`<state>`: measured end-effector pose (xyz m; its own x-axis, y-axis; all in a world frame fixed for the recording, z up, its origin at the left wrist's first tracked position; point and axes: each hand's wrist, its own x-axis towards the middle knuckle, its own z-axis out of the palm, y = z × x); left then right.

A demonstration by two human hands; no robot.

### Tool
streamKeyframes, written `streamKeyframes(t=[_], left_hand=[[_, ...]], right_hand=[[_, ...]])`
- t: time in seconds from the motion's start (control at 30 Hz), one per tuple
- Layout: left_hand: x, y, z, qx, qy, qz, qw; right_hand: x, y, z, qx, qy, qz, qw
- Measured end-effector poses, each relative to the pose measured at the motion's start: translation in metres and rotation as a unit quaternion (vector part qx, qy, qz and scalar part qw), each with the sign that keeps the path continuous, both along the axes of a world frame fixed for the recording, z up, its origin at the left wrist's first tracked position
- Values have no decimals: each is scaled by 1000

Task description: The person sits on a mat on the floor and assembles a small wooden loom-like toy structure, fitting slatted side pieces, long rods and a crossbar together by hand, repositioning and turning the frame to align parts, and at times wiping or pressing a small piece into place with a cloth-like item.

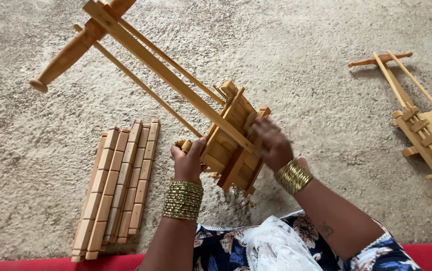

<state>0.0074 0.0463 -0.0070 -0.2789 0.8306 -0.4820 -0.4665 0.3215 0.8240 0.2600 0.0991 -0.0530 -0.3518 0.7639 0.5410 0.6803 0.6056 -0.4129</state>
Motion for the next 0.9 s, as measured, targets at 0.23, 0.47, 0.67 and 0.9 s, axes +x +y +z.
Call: streamKeyframes(t=[0.23,0.47,0.67,0.9], left_hand=[[-2,-1,3,8,1,15,1000],[0,2,2,-9,2,24,1000],[-5,4,-7,-35,4,41,999],[-4,4,-14,-39,22,27,999]], right_hand=[[-4,-12,2,84,-77,-2,993],[10,6,-3,-53,13,-97,994],[-12,-24,-17,10,6,19,1000],[-5,-8,-9,-31,13,-18,999]])
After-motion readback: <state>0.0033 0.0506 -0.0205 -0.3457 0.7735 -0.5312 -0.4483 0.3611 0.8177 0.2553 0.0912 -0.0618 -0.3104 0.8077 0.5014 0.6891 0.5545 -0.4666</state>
